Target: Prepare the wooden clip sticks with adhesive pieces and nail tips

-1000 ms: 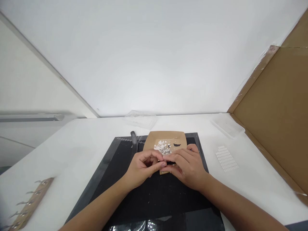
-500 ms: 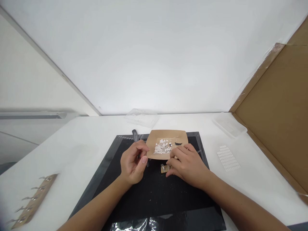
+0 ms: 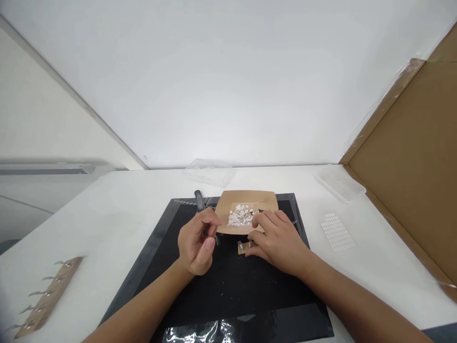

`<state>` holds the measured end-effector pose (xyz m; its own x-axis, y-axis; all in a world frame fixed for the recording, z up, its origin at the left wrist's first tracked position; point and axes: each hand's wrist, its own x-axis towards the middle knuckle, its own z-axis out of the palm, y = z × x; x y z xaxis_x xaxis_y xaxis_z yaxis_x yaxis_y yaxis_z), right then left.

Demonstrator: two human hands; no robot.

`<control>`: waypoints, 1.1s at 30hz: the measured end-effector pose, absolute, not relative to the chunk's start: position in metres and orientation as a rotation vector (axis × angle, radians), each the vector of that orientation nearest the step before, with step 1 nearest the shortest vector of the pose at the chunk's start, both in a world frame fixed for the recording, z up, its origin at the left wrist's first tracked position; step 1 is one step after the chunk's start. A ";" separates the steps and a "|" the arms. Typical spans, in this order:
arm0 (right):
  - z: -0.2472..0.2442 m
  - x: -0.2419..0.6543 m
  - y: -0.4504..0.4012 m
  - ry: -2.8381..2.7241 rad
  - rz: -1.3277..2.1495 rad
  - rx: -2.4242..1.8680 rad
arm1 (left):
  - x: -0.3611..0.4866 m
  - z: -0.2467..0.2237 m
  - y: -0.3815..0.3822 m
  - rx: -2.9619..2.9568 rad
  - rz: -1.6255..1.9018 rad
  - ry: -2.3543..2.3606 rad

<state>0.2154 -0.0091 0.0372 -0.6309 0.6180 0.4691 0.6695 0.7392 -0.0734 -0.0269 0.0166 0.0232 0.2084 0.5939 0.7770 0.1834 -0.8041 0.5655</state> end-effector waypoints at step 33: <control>0.043 0.217 -0.007 -2.431 -0.064 -0.885 | -0.027 0.032 0.015 2.291 1.594 0.745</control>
